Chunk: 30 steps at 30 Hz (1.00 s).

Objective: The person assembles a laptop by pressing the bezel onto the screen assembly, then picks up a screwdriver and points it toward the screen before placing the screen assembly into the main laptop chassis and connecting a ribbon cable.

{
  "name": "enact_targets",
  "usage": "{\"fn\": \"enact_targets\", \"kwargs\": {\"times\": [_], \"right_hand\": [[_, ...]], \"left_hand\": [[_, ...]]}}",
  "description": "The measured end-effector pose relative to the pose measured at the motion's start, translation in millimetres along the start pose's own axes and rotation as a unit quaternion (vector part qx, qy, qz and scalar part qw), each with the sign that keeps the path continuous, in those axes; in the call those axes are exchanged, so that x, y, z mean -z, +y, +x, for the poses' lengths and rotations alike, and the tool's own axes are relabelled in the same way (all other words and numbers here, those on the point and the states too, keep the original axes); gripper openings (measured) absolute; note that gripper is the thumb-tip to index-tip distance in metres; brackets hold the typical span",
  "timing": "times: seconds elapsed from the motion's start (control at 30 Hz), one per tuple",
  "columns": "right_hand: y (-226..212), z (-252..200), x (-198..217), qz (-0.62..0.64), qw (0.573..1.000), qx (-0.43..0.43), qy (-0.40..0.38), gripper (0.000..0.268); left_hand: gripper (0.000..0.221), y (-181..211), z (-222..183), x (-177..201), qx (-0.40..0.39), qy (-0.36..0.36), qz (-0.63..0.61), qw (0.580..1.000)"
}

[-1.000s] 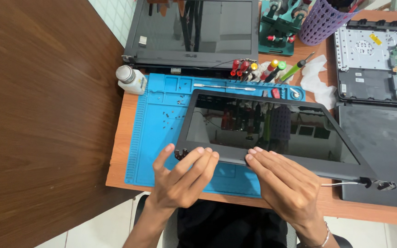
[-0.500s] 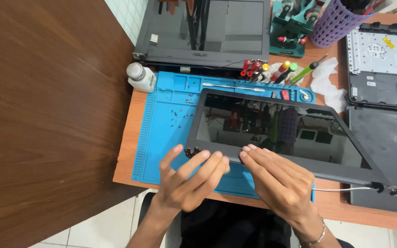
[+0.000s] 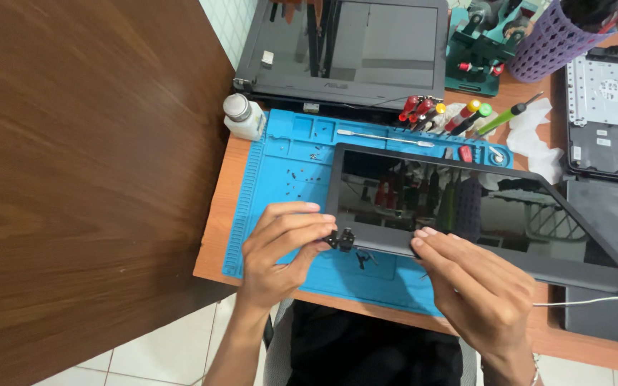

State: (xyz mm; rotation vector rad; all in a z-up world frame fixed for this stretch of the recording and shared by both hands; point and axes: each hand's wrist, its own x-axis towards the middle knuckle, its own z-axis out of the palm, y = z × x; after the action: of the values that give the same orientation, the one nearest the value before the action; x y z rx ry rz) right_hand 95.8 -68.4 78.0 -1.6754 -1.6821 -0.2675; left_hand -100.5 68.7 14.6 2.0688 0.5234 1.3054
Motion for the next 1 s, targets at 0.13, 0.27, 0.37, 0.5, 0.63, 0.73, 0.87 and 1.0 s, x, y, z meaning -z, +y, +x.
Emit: {"fn": "enact_targets", "kwargs": {"times": [0.13, 0.27, 0.37, 0.5, 0.63, 0.73, 0.87, 1.0], "right_hand": [[1.1, 1.7, 2.6, -0.009, 1.000, -0.014, 0.012, 0.020], [1.7, 5.0, 8.1, -0.001, 0.999, -0.046, 0.013, 0.021], [1.0, 7.5, 12.7, 0.006, 0.998, -0.064, 0.011, 0.022], [2.4, 10.7, 15.6, 0.012, 0.998, -0.068, 0.010, 0.025], [2.9, 10.8, 17.0, 0.008, 0.997, -0.073, 0.003, 0.026], [3.1, 11.5, 16.6, 0.006, 0.997, -0.071, -0.001, 0.026], [3.2, 11.8, 16.7, 0.010, 0.997, -0.071, -0.003, 0.026], [4.1, 11.3, 16.7, 0.009, 0.997, -0.073, -0.003, 0.026]], "left_hand": [[0.026, -1.9, 4.9, -9.6, 0.007, 0.020, -0.054, 0.998], [0.024, -3.2, 12.5, -13.8, -0.016, 0.032, -0.079, 0.996], [0.022, -1.4, 15.1, -16.7, -0.021, 0.035, -0.084, 0.996], [0.023, 0.1, 19.3, -17.4, -0.030, 0.028, -0.080, 0.996], [0.032, 3.5, 22.8, -18.2, -0.008, 0.001, -0.125, 0.992], [0.033, 3.7, 24.6, -24.8, -0.012, -0.008, -0.160, 0.987], [0.026, 0.9, 21.8, -30.1, -0.010, -0.013, -0.171, 0.985], [0.023, -0.1, 19.5, -34.5, -0.013, 0.009, -0.166, 0.986]]}}
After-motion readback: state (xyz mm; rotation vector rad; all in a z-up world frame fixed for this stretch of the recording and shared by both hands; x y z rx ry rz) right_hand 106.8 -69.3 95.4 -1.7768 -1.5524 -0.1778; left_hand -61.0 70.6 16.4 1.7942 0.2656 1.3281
